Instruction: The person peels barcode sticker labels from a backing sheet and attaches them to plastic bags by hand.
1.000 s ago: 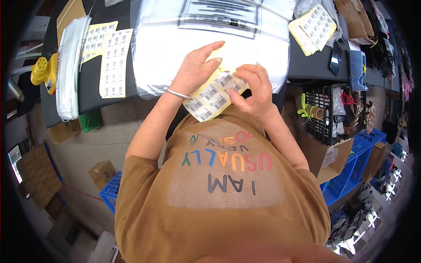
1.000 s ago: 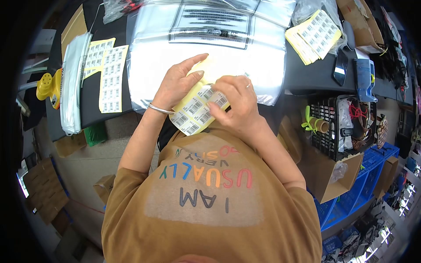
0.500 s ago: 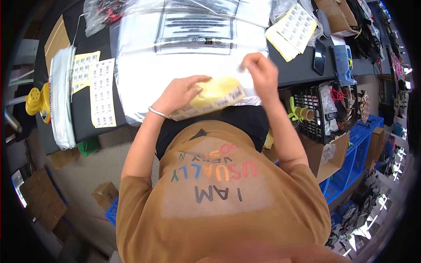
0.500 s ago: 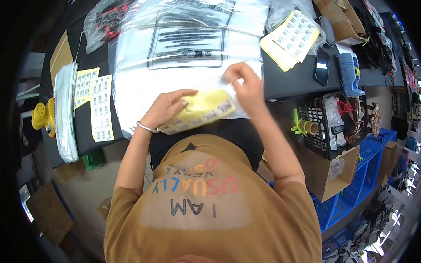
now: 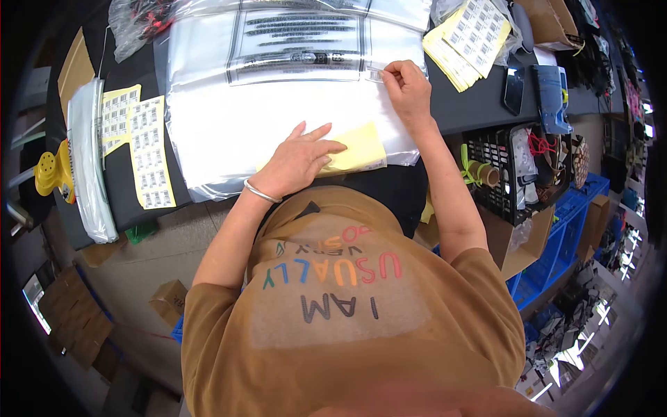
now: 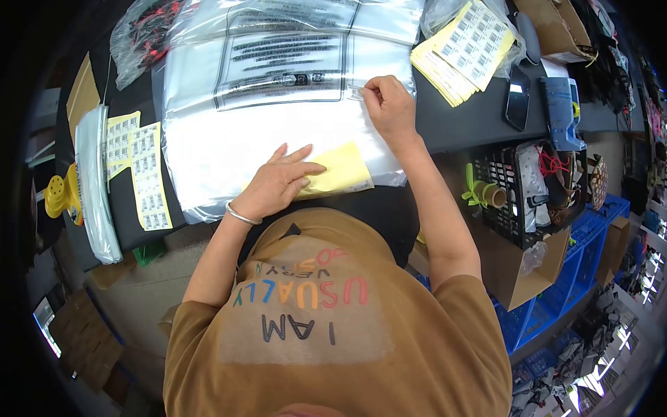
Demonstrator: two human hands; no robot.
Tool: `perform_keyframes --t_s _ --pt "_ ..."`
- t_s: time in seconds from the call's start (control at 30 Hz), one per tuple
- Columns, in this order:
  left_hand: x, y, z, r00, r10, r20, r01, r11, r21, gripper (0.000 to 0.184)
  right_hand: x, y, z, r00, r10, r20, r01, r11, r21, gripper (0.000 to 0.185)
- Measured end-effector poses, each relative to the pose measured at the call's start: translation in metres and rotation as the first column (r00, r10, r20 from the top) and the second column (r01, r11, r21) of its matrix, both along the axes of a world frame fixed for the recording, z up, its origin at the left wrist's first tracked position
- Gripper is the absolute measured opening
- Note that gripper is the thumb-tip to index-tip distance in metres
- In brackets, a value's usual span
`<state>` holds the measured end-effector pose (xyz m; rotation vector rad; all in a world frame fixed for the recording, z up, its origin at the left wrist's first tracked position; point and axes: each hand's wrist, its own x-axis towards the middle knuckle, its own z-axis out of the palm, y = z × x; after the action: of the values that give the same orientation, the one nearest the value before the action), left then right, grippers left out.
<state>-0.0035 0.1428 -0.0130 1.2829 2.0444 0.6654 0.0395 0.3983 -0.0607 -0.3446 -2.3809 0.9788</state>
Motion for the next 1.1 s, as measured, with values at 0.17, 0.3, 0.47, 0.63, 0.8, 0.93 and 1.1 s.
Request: perform_keyframes --t_s 0.17,0.3,0.47,0.63,0.8,0.93,1.1 --pt "0.001 0.0 -0.002 1.0 0.012 -0.012 -0.013 1.0 -0.026 0.03 0.0 0.0 0.0 1.0 0.013 0.001 -0.013 0.999 0.029 0.009" --pt "0.002 0.0 -0.004 0.999 0.028 -0.021 -0.029 0.999 -0.015 0.03 -0.001 0.0 -0.003 1.0 0.027 0.01 -0.028 0.996 0.09 0.012" --pt "0.001 -0.001 -0.009 0.999 0.049 0.013 -0.049 0.998 0.032 0.029 -0.004 -0.01 0.003 0.992 -0.015 0.125 -0.03 0.937 0.348 0.025" --pt "0.002 -0.003 -0.022 1.0 0.019 -0.021 -0.017 0.994 0.105 0.03 -0.01 0.016 -0.008 0.87 -0.354 0.342 0.213 0.898 0.386 0.026" --pt "0.022 -0.012 -0.004 0.999 -0.032 -0.017 0.034 0.988 0.152 0.025 0.001 0.001 0.003 0.956 -0.034 0.292 -0.137 0.827 0.545 0.014" --pt "0.038 -0.021 0.013 0.997 -0.058 0.054 0.052 0.992 0.112 0.022 0.026 -0.059 0.02 0.845 0.501 0.189 -0.535 0.803 0.262 0.026" --pt "0.04 -0.021 0.015 0.998 -0.04 0.04 0.036 0.995 0.088 0.022 0.015 -0.058 -0.006 0.908 0.375 0.187 -0.408 0.894 0.187 0.011"
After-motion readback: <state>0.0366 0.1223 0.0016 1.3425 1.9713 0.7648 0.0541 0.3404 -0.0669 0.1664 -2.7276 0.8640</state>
